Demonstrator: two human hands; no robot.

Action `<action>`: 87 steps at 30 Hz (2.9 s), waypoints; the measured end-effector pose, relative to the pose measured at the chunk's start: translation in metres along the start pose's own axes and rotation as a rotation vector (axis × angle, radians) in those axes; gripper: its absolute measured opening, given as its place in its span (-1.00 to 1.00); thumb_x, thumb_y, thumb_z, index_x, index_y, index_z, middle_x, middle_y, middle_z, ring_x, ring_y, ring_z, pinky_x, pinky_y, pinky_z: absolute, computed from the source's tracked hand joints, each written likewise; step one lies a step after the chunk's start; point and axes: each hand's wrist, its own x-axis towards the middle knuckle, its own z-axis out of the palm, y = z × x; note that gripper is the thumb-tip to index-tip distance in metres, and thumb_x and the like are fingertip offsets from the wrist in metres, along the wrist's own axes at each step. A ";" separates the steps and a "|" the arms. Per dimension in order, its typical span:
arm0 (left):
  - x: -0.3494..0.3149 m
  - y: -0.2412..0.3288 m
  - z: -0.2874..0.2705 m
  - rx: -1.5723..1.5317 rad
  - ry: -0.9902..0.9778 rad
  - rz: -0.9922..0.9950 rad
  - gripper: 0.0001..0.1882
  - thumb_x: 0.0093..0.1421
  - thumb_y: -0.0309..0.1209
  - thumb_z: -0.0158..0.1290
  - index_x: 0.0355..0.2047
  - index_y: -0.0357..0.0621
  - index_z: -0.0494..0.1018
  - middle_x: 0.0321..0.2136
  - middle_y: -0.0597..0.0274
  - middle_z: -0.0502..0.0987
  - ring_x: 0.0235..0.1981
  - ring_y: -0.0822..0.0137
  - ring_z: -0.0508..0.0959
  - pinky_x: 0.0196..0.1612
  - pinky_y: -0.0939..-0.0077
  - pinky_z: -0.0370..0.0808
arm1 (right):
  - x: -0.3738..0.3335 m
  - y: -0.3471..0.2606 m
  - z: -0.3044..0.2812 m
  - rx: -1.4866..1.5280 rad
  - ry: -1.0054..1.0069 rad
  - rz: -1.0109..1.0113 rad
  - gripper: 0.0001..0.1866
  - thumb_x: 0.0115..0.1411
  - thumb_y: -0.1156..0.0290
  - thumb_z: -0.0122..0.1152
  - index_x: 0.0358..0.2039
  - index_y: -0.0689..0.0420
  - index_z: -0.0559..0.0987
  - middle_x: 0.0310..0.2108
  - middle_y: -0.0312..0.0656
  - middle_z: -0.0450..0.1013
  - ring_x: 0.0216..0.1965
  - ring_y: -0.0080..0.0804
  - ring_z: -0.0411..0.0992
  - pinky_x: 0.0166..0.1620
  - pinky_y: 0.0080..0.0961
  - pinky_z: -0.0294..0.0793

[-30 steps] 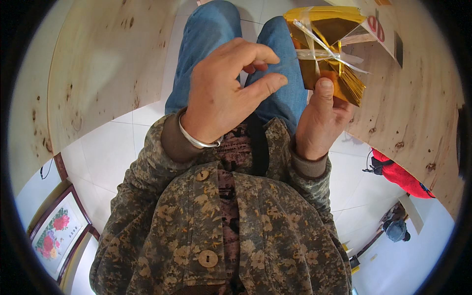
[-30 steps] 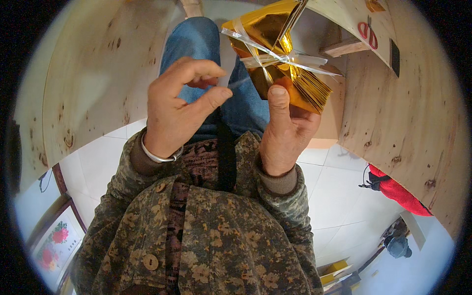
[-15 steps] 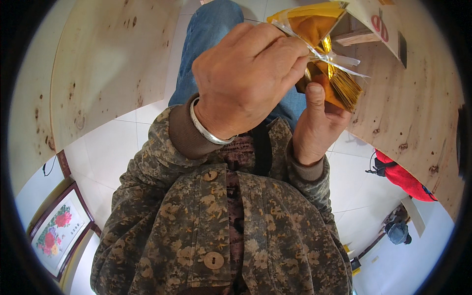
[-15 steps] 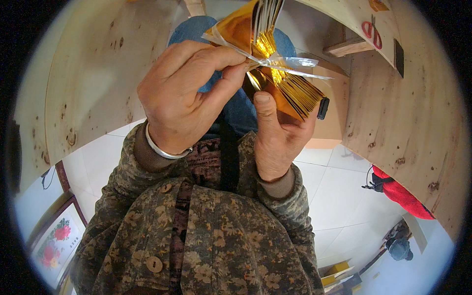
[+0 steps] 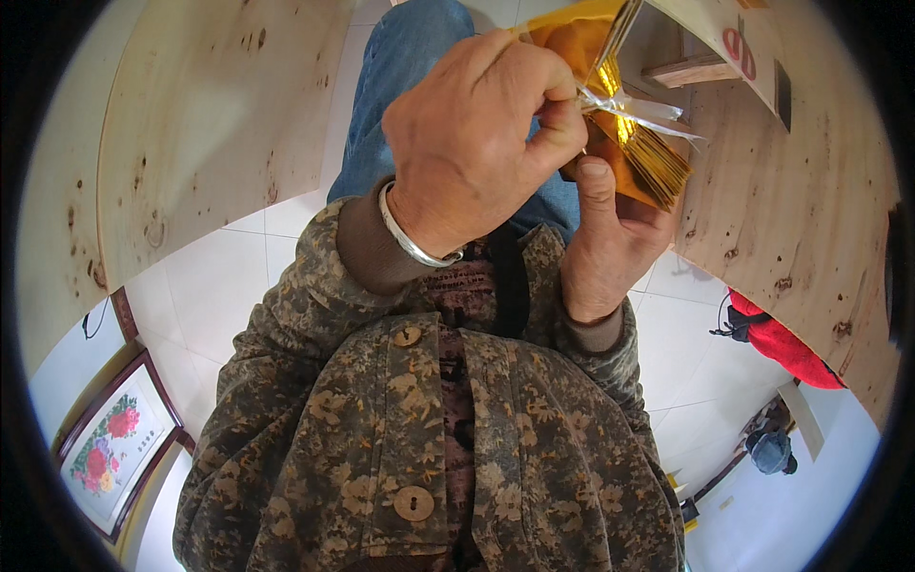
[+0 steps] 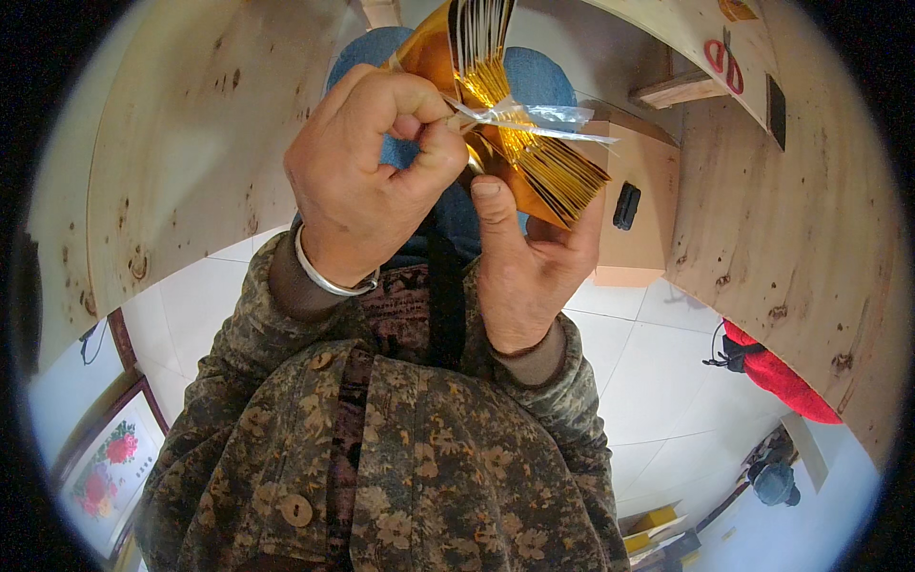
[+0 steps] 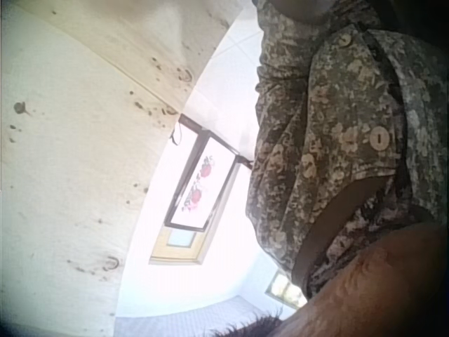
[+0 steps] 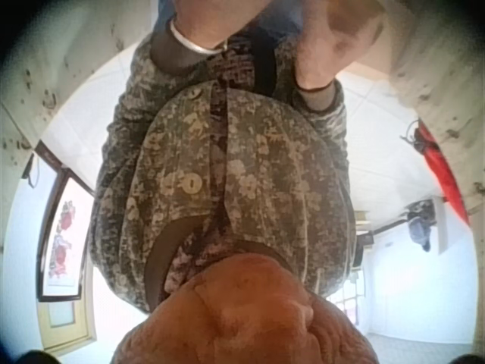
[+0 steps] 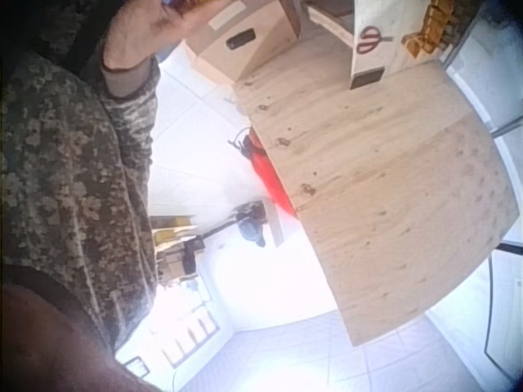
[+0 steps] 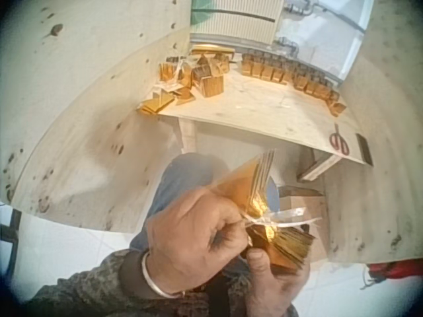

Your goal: The person ties a stack of gold-colored paper sheets with a white plastic tie, adjusts the knot, and trims the excess tie with scissors. The finished packet is placed on a nearby table.

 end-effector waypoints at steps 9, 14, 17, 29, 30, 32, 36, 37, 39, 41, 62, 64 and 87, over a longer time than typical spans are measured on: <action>-0.002 -0.006 0.001 0.093 -0.001 0.116 -0.79 -0.04 -0.54 0.26 -0.42 -0.06 0.45 -0.50 0.29 0.49 -0.48 0.28 0.56 -0.47 0.46 0.50 | -0.001 -0.003 0.002 -0.078 0.018 -0.021 -0.47 0.20 0.57 0.34 0.15 0.29 0.34 -0.01 -0.10 0.49 0.00 -0.38 0.48 0.10 -0.45 0.47; -0.005 -0.004 0.003 -0.019 0.030 0.071 -0.82 0.04 -0.58 0.20 -0.37 -0.14 0.43 -0.49 0.23 0.50 -0.49 0.26 0.55 -0.42 0.46 0.50 | -0.001 -0.003 0.003 -0.104 0.038 -0.026 -0.52 0.22 0.55 0.33 0.12 0.29 0.37 -0.03 -0.11 0.49 0.00 -0.38 0.48 0.09 -0.45 0.47; -0.009 -0.004 0.005 -0.111 0.019 -0.005 -0.82 0.05 -0.54 0.21 -0.37 -0.13 0.42 -0.48 0.22 0.49 -0.49 0.25 0.54 -0.42 0.46 0.51 | 0.000 -0.003 0.004 -0.075 0.053 0.000 -0.58 0.24 0.54 0.30 0.08 0.30 0.42 -0.04 -0.10 0.51 -0.02 -0.38 0.48 0.07 -0.45 0.48; -0.008 -0.004 0.000 -0.197 -0.117 -0.069 -0.84 0.13 -0.53 0.27 -0.29 -0.21 0.53 -0.46 0.30 0.49 -0.49 0.52 0.49 -0.42 0.61 0.45 | -0.001 0.000 0.003 -0.041 0.066 -0.038 -0.63 0.26 0.54 0.27 0.06 0.31 0.47 -0.03 -0.11 0.51 -0.04 -0.37 0.49 0.08 -0.45 0.48; -0.007 -0.004 -0.001 -0.207 -0.127 -0.056 -0.85 0.14 -0.52 0.27 -0.29 -0.20 0.54 -0.46 0.31 0.49 -0.49 0.52 0.49 -0.43 0.61 0.45 | -0.001 0.000 0.003 -0.073 0.062 -0.042 -0.63 0.26 0.53 0.27 0.06 0.31 0.46 -0.03 -0.11 0.51 -0.04 -0.37 0.49 0.08 -0.45 0.48; -0.006 -0.004 -0.003 -0.277 -0.124 -0.111 -0.87 0.17 -0.50 0.26 -0.28 -0.20 0.54 -0.45 0.34 0.49 -0.48 0.53 0.49 -0.44 0.61 0.44 | 0.000 0.002 0.002 -0.074 0.060 -0.035 -0.62 0.27 0.52 0.26 0.07 0.31 0.46 -0.03 -0.11 0.51 -0.05 -0.38 0.49 0.07 -0.45 0.48; -0.008 0.000 0.003 -0.625 -0.061 -0.500 -0.85 0.18 -0.45 0.26 -0.27 -0.17 0.54 -0.45 0.30 0.54 -0.51 0.51 0.53 -0.46 0.65 0.44 | 0.001 0.002 -0.001 -0.019 0.063 0.097 -0.63 0.29 0.49 0.25 0.07 0.31 0.46 -0.04 -0.14 0.51 -0.06 -0.40 0.49 0.04 -0.47 0.48; -0.009 0.001 0.005 -0.735 -0.038 -0.624 -0.84 0.17 -0.44 0.28 -0.26 -0.15 0.55 -0.45 0.27 0.56 -0.52 0.50 0.54 -0.46 0.66 0.44 | 0.001 0.001 -0.001 -0.033 0.078 0.161 -0.64 0.29 0.48 0.24 0.07 0.30 0.47 -0.04 -0.15 0.51 -0.06 -0.40 0.48 0.03 -0.47 0.47; -0.006 -0.003 0.010 -0.771 0.005 -0.569 -0.85 0.18 -0.45 0.26 -0.26 -0.16 0.54 -0.46 0.27 0.57 -0.51 0.51 0.54 -0.46 0.67 0.44 | 0.001 0.002 0.000 0.028 0.054 0.170 -0.65 0.30 0.46 0.23 0.07 0.29 0.47 -0.05 -0.16 0.51 -0.06 -0.41 0.48 0.03 -0.49 0.47; -0.004 -0.008 0.008 -0.684 -0.016 -0.465 -0.86 0.23 -0.46 0.22 -0.24 -0.19 0.52 -0.45 0.32 0.56 -0.48 0.57 0.51 -0.44 0.71 0.43 | 0.000 0.000 -0.001 0.006 0.037 0.162 -0.65 0.31 0.45 0.23 0.06 0.28 0.47 -0.05 -0.16 0.51 -0.07 -0.42 0.48 0.02 -0.51 0.47; -0.002 -0.006 -0.006 -0.020 -0.064 -0.128 -0.86 -0.01 -0.50 0.32 -0.43 -0.10 0.58 -0.55 0.28 0.54 -0.52 0.34 0.57 -0.47 0.49 0.48 | 0.002 -0.001 0.002 -0.036 0.112 0.057 -0.61 0.26 0.47 0.29 0.05 0.30 0.43 -0.05 -0.10 0.50 -0.07 -0.40 0.49 0.06 -0.46 0.46; -0.001 -0.004 -0.004 0.014 -0.039 -0.128 -0.85 -0.04 -0.41 0.31 -0.51 0.01 0.52 -0.61 0.37 0.46 -0.52 0.27 0.52 -0.54 0.40 0.43 | -0.001 -0.001 0.002 -0.078 0.125 0.005 -0.59 0.26 0.48 0.30 0.07 0.29 0.42 -0.05 -0.09 0.50 -0.08 -0.39 0.49 0.05 -0.44 0.47; -0.011 -0.004 0.002 -1.321 -0.065 -0.703 -0.87 0.45 -0.39 -0.18 -0.18 -0.15 0.34 -0.18 0.16 0.52 -0.37 0.49 0.47 -0.32 0.53 0.51 | 0.019 0.018 -0.017 1.371 -0.113 0.737 -0.55 0.32 0.27 0.11 0.15 0.20 0.40 0.01 -0.03 0.43 -0.03 -0.15 0.37 -0.02 -0.31 0.45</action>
